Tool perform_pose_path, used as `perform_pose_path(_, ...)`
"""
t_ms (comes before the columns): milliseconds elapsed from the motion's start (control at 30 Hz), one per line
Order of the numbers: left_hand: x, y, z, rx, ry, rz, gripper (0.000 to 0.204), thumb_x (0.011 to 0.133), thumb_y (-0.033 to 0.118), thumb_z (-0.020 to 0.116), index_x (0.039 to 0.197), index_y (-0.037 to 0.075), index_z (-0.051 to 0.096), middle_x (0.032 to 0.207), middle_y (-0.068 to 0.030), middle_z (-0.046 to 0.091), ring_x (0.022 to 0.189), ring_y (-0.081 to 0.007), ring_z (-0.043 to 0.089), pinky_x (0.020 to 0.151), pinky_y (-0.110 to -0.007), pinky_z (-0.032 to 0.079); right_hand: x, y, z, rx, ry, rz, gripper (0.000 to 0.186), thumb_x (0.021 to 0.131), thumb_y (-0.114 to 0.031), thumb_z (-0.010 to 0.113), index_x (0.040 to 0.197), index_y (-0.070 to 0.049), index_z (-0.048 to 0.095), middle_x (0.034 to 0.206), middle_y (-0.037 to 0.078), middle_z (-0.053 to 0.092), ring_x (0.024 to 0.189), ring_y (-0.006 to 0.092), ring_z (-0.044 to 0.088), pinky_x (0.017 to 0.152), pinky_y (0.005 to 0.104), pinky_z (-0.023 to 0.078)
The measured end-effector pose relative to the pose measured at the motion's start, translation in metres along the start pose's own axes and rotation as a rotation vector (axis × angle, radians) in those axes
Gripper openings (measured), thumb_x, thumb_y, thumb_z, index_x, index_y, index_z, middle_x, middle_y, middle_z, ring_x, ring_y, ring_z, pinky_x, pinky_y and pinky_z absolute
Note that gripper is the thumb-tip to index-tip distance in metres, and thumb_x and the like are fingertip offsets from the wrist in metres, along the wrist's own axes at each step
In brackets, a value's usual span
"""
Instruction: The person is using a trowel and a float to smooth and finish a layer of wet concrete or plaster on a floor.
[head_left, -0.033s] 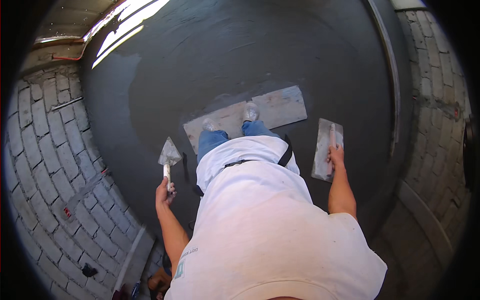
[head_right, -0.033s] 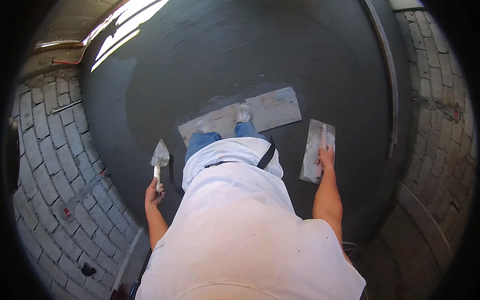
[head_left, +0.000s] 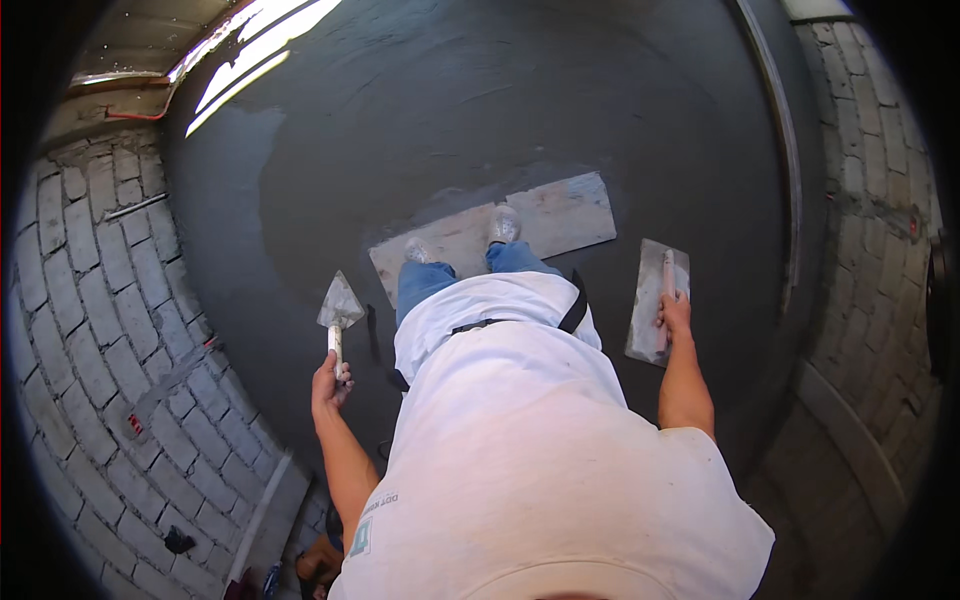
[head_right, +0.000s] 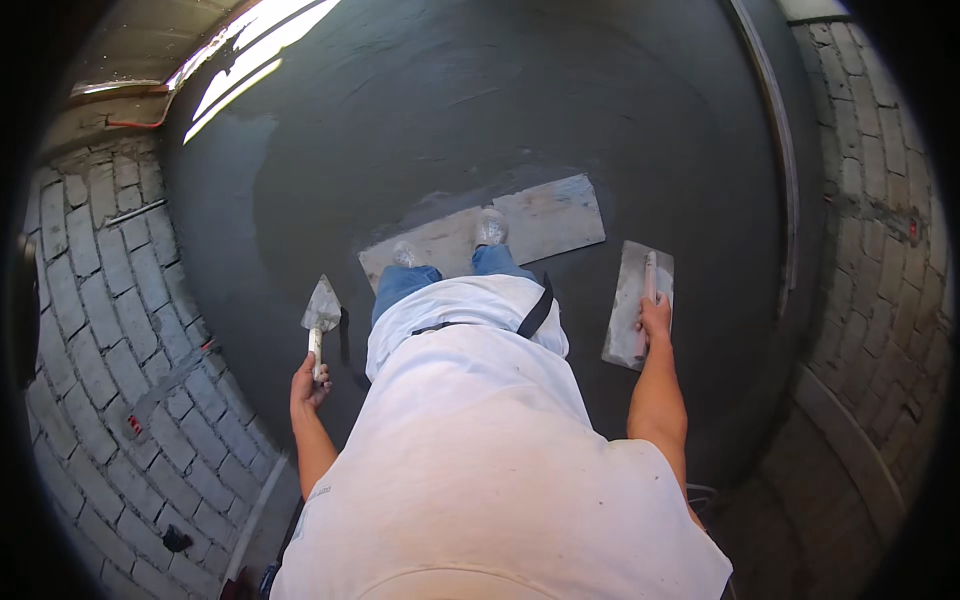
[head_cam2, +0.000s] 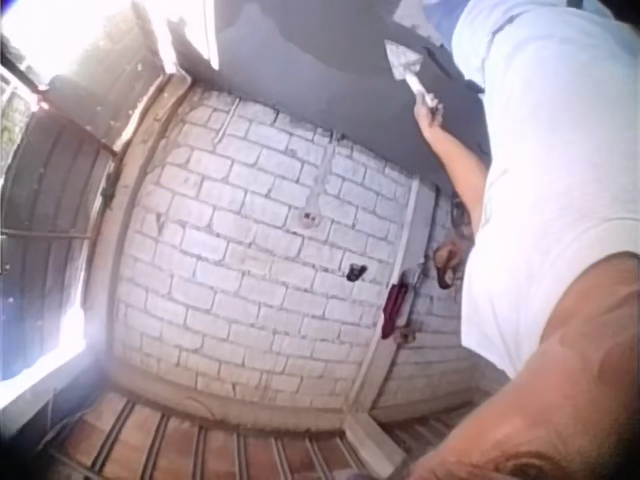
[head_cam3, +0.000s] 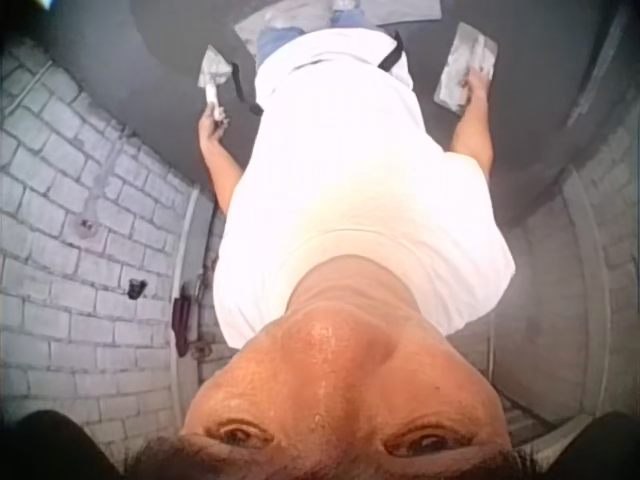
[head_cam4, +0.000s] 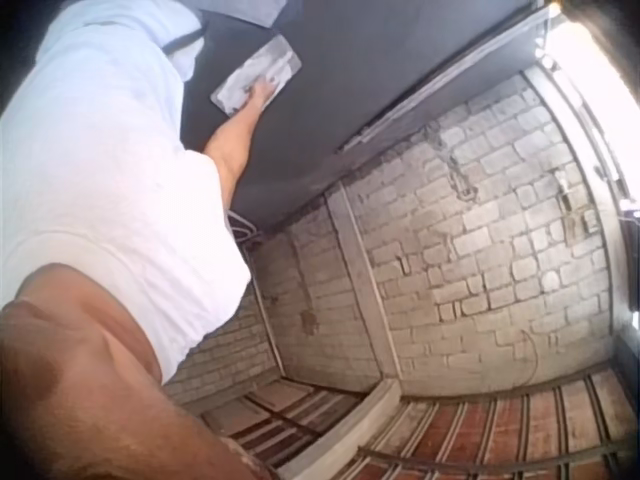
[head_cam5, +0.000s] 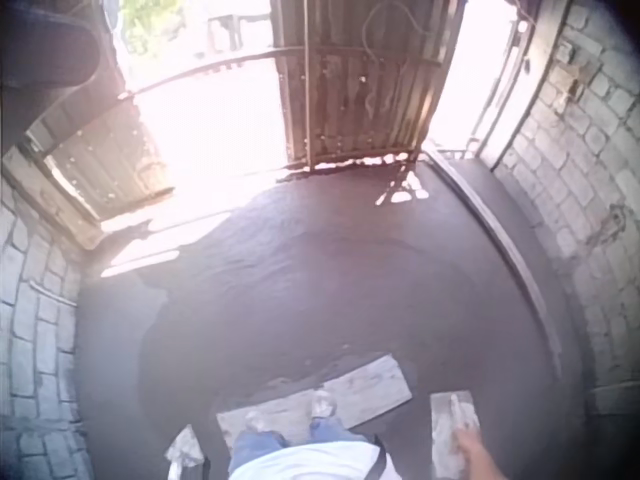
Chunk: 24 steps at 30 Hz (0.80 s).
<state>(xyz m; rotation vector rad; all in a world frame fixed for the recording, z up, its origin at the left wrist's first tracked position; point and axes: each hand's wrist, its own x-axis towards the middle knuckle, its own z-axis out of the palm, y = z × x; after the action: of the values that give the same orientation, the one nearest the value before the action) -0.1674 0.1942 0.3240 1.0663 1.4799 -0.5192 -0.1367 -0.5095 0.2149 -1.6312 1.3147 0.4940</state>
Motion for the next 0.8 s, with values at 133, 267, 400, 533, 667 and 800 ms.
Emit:
perform_pose_path(133, 0.013, 0.043, 0.007, -0.005, -0.066, 0.027, 0.035, 0.089, 0.039, 0.060, 0.098, 0.006, 0.049, 0.068, -0.0026, 0.053, 0.048, -0.0102, 0.047, 0.044, -0.025, 0.039, -0.011, -0.019, 0.006, 0.004, 0.063, -0.018, 0.031, 0.082, -0.012, 0.053, 0.110, -0.002, 0.046, 0.065, 0.004, 0.048, 0.041, 0.0112, 0.044, 0.033, 0.0287, 0.038)
perform_pose_path(267, 0.052, 0.063, 0.003, 0.046, -0.091, 0.007, 0.031, 0.091, 0.031, 0.057, 0.106, 0.005, 0.049, 0.068, -0.0055, 0.054, 0.050, -0.0142, 0.051, 0.042, -0.029, 0.043, -0.019, -0.014, 0.010, -0.041, 0.164, -0.035, 0.027, 0.081, -0.014, 0.056, 0.105, -0.003, 0.049, 0.062, 0.004, 0.048, 0.043, 0.0141, 0.046, 0.034, 0.0314, 0.039)
perform_pose_path(400, 0.082, 0.110, -0.005, 0.046, -0.174, -0.118, 0.034, 0.092, 0.031, 0.055, 0.116, 0.007, 0.047, 0.068, -0.0045, 0.053, 0.049, -0.0123, 0.049, 0.045, -0.028, 0.042, -0.039, -0.005, 0.024, 0.040, 0.241, -0.044, 0.024, 0.077, -0.007, 0.049, 0.100, -0.001, 0.046, 0.062, 0.007, 0.049, 0.040, 0.0167, 0.046, 0.032, 0.0331, 0.038)
perform_pose_path(533, 0.099, 0.129, -0.025, 0.143, -0.164, -0.112, 0.034, 0.092, 0.031, 0.056, 0.114, 0.006, 0.048, 0.068, -0.0040, 0.052, 0.049, -0.0117, 0.047, 0.046, -0.028, 0.042, -0.056, 0.003, 0.038, 0.083, 0.319, -0.085, 0.021, 0.078, -0.008, 0.048, 0.098, -0.004, 0.045, 0.062, 0.007, 0.046, 0.038, 0.0159, 0.044, 0.029, 0.0333, 0.038)
perform_pose_path(667, 0.121, 0.166, -0.058, 0.190, -0.149, -0.074, 0.031, 0.092, 0.031, 0.056, 0.109, 0.006, 0.050, 0.069, -0.0042, 0.052, 0.050, -0.0119, 0.048, 0.045, -0.028, 0.042, -0.123, 0.041, 0.066, 0.128, 0.326, -0.019, 0.023, 0.076, -0.009, 0.050, 0.098, 0.000, 0.047, 0.063, 0.009, 0.049, 0.042, 0.0180, 0.048, 0.033, 0.0339, 0.041)
perform_pose_path(800, 0.126, 0.215, -0.056, 0.314, -0.123, -0.046, 0.030, 0.091, 0.031, 0.057, 0.107, 0.006, 0.049, 0.068, -0.0045, 0.052, 0.049, -0.0135, 0.048, 0.044, -0.029, 0.042, -0.186, 0.086, 0.110, 0.035, 0.426, 0.046, 0.017, 0.077, -0.011, 0.052, 0.092, -0.001, 0.050, 0.063, 0.008, 0.052, 0.046, 0.0182, 0.052, 0.038, 0.0353, 0.042)
